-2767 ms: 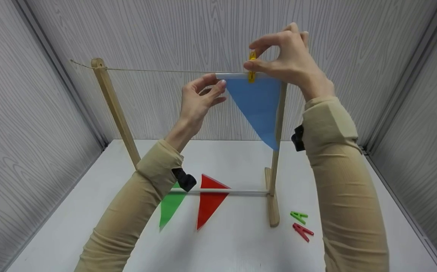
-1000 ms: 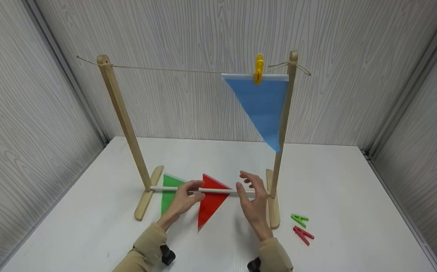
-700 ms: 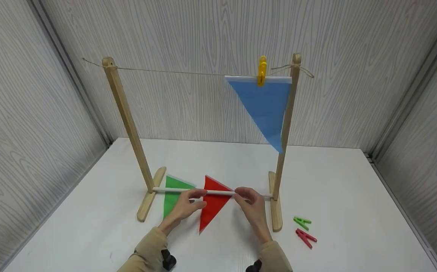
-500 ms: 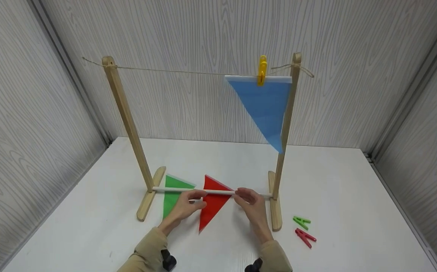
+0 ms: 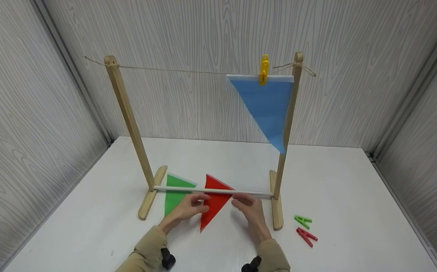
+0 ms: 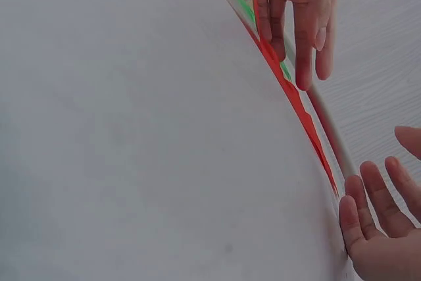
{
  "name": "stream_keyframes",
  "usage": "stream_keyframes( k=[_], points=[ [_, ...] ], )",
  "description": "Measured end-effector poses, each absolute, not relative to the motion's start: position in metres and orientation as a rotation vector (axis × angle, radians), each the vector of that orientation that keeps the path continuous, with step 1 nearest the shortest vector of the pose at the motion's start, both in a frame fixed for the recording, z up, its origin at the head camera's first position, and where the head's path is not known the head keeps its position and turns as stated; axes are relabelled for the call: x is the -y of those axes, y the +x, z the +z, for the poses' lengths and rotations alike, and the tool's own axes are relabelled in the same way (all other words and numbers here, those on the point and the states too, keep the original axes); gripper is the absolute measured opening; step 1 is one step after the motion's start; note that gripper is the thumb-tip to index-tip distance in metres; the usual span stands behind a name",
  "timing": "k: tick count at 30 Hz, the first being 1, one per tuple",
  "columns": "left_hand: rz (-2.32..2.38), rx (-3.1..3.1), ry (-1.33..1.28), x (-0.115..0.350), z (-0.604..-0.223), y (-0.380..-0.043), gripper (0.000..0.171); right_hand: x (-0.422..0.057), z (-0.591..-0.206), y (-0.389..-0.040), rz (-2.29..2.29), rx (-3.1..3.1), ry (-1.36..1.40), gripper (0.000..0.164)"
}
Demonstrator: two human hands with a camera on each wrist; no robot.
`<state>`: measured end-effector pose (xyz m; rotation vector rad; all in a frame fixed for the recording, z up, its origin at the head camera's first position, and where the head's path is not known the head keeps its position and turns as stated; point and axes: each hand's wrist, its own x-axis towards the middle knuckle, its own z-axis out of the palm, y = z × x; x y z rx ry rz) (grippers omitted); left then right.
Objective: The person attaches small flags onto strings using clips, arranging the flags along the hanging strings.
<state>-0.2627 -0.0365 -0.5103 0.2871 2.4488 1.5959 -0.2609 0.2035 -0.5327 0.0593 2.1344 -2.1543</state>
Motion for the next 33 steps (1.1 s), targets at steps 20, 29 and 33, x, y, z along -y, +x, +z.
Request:
stream_keyframes(
  k=[20,29,33],
  points=[
    [1.490,-2.456,0.506,0.0465,-0.5131,-0.2703,0.035,-0.2042,-0.5389,-0.2588,-1.827,-2.423,-0.139,0.044],
    [1.437,-2.500,0.392,0.0457,-0.5122,-0.2721,0.043,-0.2035,-0.5402,-0.2574,-1.824,-2.488,-0.214,0.038],
    [1.374,-2.540,0.355,0.0446,-0.5128,-0.2725,0.050,-0.2038,-0.5393,-0.2567,-1.802,-2.500,-0.247,0.038]
  ],
)
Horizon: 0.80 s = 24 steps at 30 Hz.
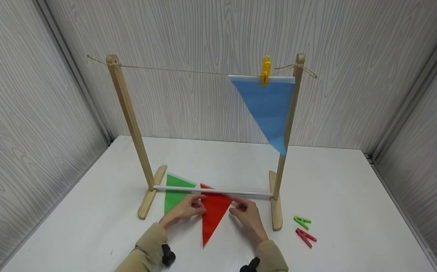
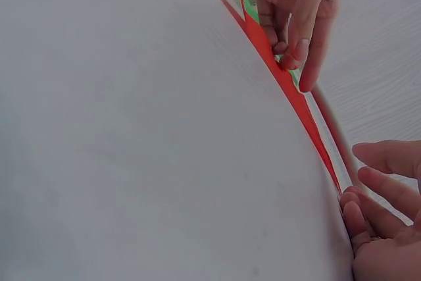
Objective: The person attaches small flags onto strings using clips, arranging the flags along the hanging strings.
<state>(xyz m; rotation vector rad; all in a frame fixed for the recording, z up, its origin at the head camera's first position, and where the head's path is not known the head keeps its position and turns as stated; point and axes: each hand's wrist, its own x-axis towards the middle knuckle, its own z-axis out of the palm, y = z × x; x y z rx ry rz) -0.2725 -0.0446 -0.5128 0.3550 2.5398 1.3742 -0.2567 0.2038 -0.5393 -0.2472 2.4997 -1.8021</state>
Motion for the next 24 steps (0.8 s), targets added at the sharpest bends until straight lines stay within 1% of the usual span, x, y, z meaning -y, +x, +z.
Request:
stream_keyframes(
  k=[9,15,18,24],
  points=[
    [1.265,-2.595,0.503,0.0437,-0.5161,-0.2770,0.062,-0.2021,-0.5397,-0.2596,-1.722,-2.583,-0.274,0.040],
    [1.167,-2.623,0.485,0.0409,-0.5133,-0.2756,0.070,-0.2005,-0.5388,-0.2613,-1.662,-2.614,-0.308,0.041],
    [1.151,-2.633,0.482,0.0408,-0.5126,-0.2746,0.068,-0.2001,-0.5391,-0.2614,-1.654,-2.610,-0.321,0.040],
    [1.161,-2.650,0.513,0.0413,-0.5145,-0.2744,0.058,-0.1991,-0.5381,-0.2611,-1.661,-2.595,-0.273,0.040]
  ],
)
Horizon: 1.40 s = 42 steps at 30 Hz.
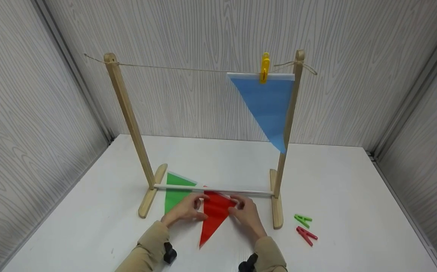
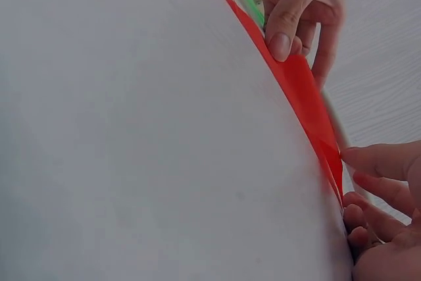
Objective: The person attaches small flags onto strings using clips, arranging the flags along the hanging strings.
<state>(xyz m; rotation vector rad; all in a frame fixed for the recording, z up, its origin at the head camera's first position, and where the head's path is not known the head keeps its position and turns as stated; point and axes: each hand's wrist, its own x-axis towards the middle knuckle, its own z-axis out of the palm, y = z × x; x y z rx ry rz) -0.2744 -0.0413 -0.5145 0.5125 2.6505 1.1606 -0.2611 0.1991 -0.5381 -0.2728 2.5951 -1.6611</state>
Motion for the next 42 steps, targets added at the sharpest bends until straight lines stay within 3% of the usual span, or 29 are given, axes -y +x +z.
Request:
stream_keyframes(
  k=[23,35,42],
  points=[
    [1.179,-2.650,0.511,0.038,-0.513,-0.274,0.046,-0.190,-0.531,-0.261,-1.602,-2.654,-0.122,0.041],
    [1.191,-2.612,0.495,0.038,-0.511,-0.275,0.069,-0.190,-0.534,-0.263,-1.626,-2.627,-0.089,0.038],
    [1.237,-2.597,0.521,0.040,-0.513,-0.275,0.077,-0.201,-0.537,-0.266,-1.714,-2.516,-0.290,0.033]
  ],
)
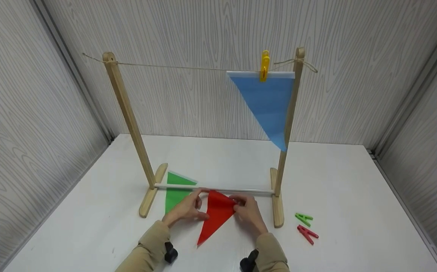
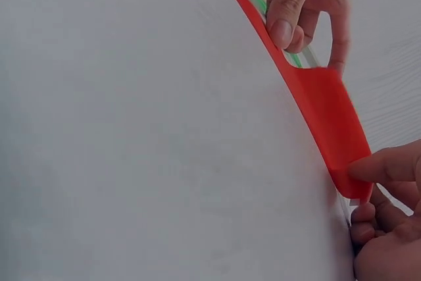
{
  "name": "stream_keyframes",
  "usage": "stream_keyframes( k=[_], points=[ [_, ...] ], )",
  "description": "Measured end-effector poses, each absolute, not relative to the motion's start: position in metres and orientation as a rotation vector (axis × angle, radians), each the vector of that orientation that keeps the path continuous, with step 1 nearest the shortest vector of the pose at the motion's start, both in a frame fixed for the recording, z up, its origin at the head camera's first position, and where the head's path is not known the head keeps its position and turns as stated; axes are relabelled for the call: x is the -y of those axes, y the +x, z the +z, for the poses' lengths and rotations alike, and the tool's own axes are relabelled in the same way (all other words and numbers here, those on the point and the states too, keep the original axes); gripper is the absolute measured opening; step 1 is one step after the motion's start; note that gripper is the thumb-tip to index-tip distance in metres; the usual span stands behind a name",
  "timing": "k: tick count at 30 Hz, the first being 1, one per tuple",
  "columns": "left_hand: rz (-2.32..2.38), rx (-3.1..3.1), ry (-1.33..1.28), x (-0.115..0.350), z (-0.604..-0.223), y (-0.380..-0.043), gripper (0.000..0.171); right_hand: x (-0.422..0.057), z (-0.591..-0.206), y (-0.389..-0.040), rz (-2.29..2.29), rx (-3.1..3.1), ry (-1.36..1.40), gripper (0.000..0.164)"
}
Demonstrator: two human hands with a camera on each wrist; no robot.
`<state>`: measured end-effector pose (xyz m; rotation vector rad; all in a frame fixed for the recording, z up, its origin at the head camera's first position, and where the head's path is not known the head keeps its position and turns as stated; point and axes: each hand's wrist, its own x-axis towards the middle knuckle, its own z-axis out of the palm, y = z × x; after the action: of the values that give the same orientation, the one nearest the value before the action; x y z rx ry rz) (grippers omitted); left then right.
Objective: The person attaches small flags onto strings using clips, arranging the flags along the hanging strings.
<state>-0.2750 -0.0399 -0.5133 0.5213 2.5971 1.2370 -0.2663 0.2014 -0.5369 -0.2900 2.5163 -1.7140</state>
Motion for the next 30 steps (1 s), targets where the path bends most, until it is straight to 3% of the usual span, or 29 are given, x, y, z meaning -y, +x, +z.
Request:
stream_keyframes(
  k=[5,15,30],
  points=[
    [1.238,-2.604,0.549,0.040,-0.514,-0.275,0.080,-0.206,-0.538,-0.267,-1.763,-2.467,-0.379,0.029],
    [1.269,-2.567,0.452,0.038,-0.512,-0.272,0.069,-0.207,-0.540,-0.267,-1.776,-2.468,-0.421,0.025],
    [1.352,-2.545,0.505,0.041,-0.514,-0.273,0.061,-0.196,-0.539,-0.264,-1.936,-2.491,-0.217,0.021]
  ],
)
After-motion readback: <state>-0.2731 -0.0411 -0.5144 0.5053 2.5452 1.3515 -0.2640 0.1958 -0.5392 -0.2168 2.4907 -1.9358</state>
